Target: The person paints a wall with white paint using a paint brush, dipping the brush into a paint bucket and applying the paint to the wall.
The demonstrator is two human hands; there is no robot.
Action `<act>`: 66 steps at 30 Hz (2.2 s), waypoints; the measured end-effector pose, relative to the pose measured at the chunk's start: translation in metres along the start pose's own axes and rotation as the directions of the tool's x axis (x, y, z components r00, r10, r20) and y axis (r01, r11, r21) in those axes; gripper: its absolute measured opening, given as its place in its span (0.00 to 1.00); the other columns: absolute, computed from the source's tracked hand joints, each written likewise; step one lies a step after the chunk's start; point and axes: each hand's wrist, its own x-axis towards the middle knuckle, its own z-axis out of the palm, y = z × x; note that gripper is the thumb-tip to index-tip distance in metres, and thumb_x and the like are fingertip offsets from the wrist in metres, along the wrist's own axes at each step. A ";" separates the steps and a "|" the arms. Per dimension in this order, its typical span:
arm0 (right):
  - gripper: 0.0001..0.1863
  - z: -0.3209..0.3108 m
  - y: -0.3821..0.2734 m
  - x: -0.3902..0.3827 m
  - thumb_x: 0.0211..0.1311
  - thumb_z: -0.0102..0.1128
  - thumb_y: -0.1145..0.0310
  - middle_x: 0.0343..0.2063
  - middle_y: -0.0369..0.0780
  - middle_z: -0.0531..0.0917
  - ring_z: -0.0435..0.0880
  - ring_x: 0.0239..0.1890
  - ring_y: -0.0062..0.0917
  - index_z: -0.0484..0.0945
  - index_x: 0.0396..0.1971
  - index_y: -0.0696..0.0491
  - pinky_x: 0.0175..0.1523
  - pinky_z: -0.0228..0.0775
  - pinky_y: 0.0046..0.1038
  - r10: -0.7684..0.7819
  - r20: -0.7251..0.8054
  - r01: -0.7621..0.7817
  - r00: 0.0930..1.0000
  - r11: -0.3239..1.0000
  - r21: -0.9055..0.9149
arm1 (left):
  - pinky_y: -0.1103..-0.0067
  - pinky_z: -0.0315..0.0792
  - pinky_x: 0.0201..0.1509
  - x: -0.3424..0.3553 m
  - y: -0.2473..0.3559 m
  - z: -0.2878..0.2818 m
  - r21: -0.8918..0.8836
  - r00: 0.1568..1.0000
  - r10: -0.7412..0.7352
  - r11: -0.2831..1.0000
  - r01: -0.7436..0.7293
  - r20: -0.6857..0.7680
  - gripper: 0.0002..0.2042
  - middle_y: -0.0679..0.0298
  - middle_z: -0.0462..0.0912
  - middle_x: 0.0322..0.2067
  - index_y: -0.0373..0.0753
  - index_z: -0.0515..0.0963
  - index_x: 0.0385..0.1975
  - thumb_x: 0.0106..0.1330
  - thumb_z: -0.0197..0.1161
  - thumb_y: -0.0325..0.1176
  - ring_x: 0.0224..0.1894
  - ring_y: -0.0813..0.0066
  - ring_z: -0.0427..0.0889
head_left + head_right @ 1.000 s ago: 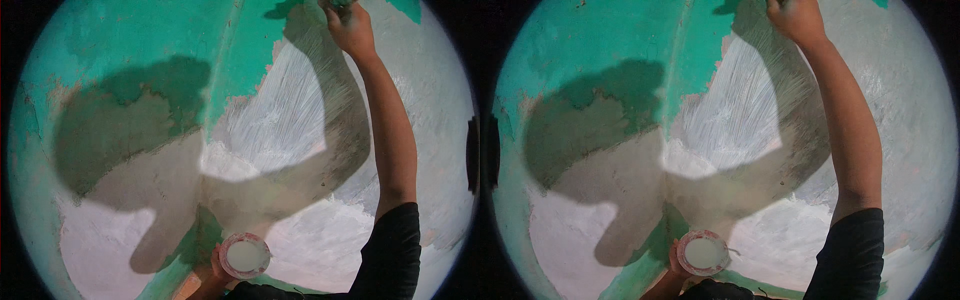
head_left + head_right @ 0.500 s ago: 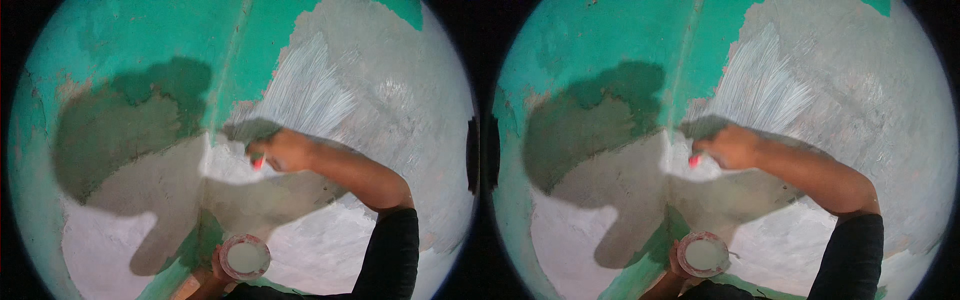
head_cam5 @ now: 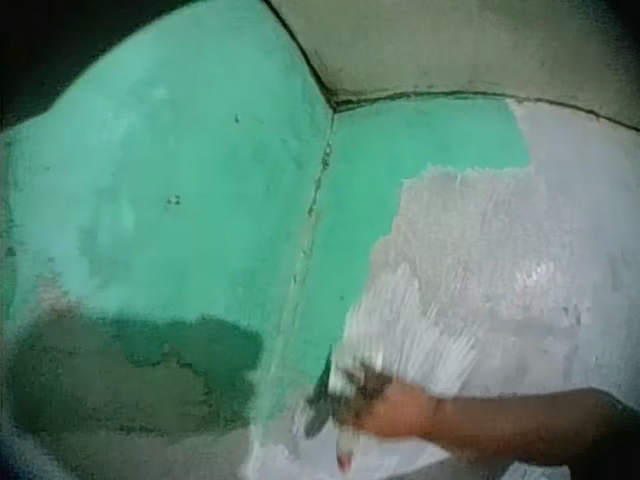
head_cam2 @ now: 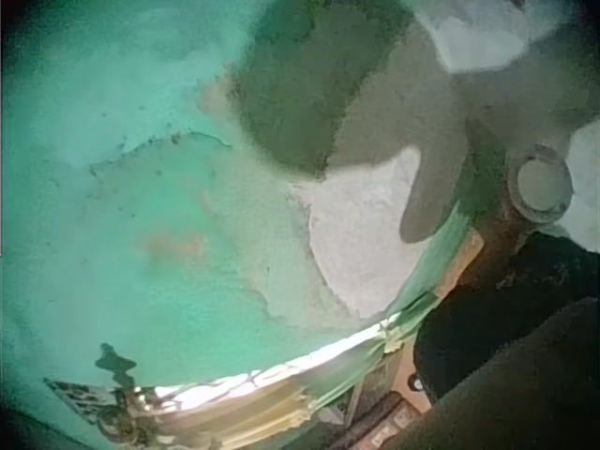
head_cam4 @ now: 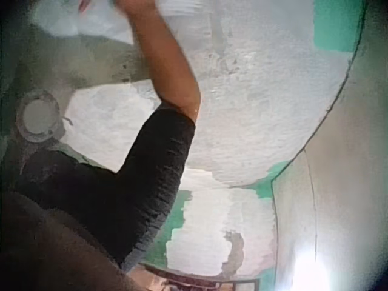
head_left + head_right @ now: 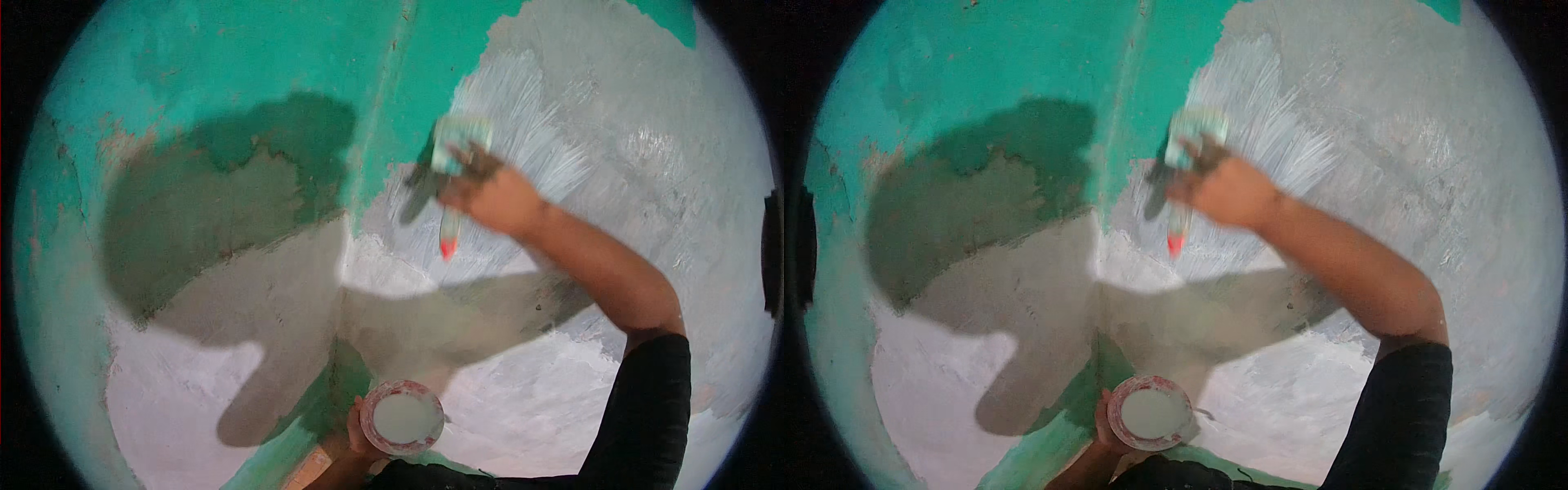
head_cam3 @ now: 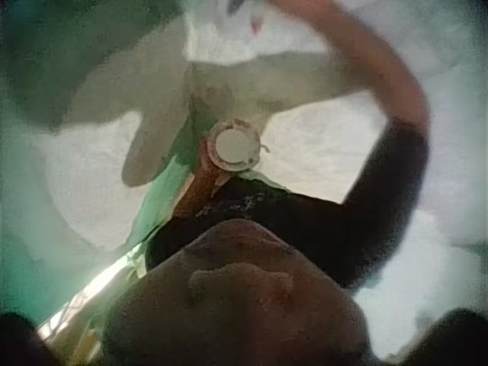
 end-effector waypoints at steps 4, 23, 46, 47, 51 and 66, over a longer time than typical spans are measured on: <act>0.14 0.001 -0.049 -0.013 0.53 0.52 0.68 0.43 0.34 0.81 0.82 0.44 0.31 0.76 0.41 0.44 0.46 0.76 0.33 -0.127 0.145 0.059 0.981 0.914 0.402 | 0.40 0.52 0.63 0.002 0.007 0.009 0.156 0.998 -0.068 0.986 0.065 0.010 0.44 0.54 0.56 0.66 0.44 0.55 0.67 0.57 0.41 0.71 0.67 0.45 0.55; 0.11 -0.026 0.008 -0.044 0.52 0.56 0.64 0.47 0.37 0.80 0.66 0.63 0.44 0.77 0.36 0.47 0.63 0.58 0.54 0.172 -0.002 -0.166 0.985 0.950 -0.265 | 0.45 0.54 0.65 0.006 0.006 0.005 0.045 0.996 -0.085 0.995 0.085 -0.020 0.44 0.52 0.56 0.66 0.43 0.55 0.66 0.57 0.36 0.71 0.67 0.45 0.56; 0.13 -0.128 0.055 -0.144 0.50 0.62 0.71 0.33 0.42 0.85 0.85 0.36 0.29 0.79 0.38 0.52 0.41 0.74 0.29 0.652 -0.467 -0.749 0.597 0.661 -0.035 | 0.41 0.53 0.64 0.024 -0.006 -0.032 0.075 0.971 -0.213 0.972 0.222 -0.107 0.42 0.52 0.58 0.65 0.44 0.56 0.66 0.58 0.33 0.69 0.66 0.44 0.58; 0.14 -0.098 0.023 -0.140 0.49 0.60 0.72 0.38 0.42 0.84 0.83 0.45 0.34 0.79 0.40 0.49 0.50 0.73 0.32 0.812 -0.310 -0.857 0.495 0.515 -0.018 | 0.41 0.53 0.64 0.020 -0.004 -0.031 0.058 0.973 -0.223 0.972 0.227 -0.063 0.42 0.51 0.57 0.65 0.44 0.56 0.66 0.58 0.32 0.69 0.66 0.44 0.58; 0.11 -0.031 -0.112 -0.133 0.53 0.55 0.66 0.52 0.38 0.76 0.65 0.63 0.45 0.79 0.38 0.46 0.68 0.53 0.50 0.420 0.069 -0.419 0.905 0.908 -0.028 | 0.40 0.57 0.61 0.023 -0.006 -0.039 0.032 0.966 -0.248 0.968 0.251 -0.067 0.42 0.50 0.57 0.65 0.44 0.54 0.66 0.58 0.33 0.70 0.66 0.41 0.57; 0.10 -0.023 -0.128 -0.094 0.55 0.55 0.75 0.34 0.44 0.81 0.82 0.34 0.41 0.77 0.38 0.51 0.37 0.75 0.35 0.583 0.395 -0.638 0.710 0.293 0.712 | 0.38 0.61 0.57 0.007 -0.002 -0.037 0.031 0.976 -0.216 0.976 0.217 -0.040 0.42 0.49 0.58 0.64 0.45 0.55 0.66 0.58 0.34 0.70 0.64 0.39 0.60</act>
